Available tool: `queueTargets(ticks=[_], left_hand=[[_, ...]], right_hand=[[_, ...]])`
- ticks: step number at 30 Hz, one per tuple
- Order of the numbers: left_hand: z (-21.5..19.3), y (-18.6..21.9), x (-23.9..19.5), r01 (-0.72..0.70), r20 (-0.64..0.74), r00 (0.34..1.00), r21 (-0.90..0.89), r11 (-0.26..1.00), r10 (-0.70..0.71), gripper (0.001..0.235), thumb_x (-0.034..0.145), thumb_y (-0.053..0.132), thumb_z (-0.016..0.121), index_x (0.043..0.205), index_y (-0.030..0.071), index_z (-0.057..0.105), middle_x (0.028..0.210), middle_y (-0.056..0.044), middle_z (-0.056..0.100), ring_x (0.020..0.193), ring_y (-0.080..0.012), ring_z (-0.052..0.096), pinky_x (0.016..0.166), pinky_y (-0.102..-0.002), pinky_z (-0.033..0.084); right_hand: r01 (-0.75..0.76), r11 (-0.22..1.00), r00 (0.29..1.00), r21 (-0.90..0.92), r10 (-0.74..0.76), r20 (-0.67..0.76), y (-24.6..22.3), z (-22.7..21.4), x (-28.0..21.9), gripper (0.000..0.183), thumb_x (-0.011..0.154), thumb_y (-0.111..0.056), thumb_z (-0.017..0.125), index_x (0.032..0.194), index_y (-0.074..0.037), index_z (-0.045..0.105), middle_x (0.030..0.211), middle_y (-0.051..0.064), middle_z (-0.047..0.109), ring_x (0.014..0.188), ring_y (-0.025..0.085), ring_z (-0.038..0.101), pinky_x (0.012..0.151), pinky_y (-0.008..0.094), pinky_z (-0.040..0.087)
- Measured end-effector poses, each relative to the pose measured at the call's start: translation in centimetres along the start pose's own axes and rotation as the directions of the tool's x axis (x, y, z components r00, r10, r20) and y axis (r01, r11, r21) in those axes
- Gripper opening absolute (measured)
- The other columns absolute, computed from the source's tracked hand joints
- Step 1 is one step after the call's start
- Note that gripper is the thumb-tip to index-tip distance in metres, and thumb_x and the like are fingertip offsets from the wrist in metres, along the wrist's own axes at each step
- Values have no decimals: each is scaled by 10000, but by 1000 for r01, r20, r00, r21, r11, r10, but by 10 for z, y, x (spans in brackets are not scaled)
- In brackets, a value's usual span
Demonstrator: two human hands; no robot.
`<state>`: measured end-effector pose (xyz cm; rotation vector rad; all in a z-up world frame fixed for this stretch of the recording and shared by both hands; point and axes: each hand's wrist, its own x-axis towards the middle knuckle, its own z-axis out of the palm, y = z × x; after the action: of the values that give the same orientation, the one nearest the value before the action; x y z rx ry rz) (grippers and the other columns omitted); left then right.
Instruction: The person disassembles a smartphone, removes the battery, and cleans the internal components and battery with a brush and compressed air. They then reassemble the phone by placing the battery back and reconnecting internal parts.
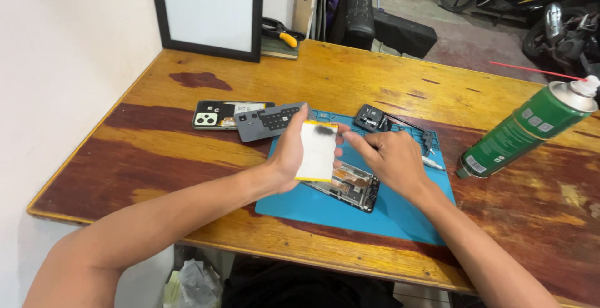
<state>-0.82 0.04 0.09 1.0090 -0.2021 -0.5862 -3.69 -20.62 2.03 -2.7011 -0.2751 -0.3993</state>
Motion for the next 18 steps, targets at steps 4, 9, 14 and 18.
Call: queueTargets(ticks=[4,9,14,18], left_hand=[[-4,5,3,-9,33,999,79,997,7,889,984,707,151,1264,62,695,933,-105,692,775,-223,662,683,-365,578],[-13,9,8,3,87,996,14,1000,-5,963,989,762,121,1236,16,677,981,-89,695,806,-205,649,692,-387,585],[-17,9,10,-54,137,990,131,990,36,953,984,743,100,1246,30,675,970,-95,696,829,-186,643,720,-377,592],[-15,9,10,-67,161,986,160,985,40,945,968,745,105,1256,38,661,1006,-73,696,867,-179,632,737,-370,586]], right_hand=[[137,990,991,38,-137,1,-4,5,2,588,947,-542,622,611,-79,758,408,98,538,332,254,505,405,397,380],[155,987,972,-36,-159,-171,-7,11,0,493,946,-527,608,746,-121,804,440,124,578,351,290,563,371,410,410],[211,974,967,-77,-220,-132,-5,14,3,574,920,-575,632,633,-93,757,447,140,570,395,327,581,417,431,446],[179,975,962,-135,-203,-185,-3,11,2,580,937,-572,621,638,-89,743,470,144,575,391,334,577,410,441,440]])
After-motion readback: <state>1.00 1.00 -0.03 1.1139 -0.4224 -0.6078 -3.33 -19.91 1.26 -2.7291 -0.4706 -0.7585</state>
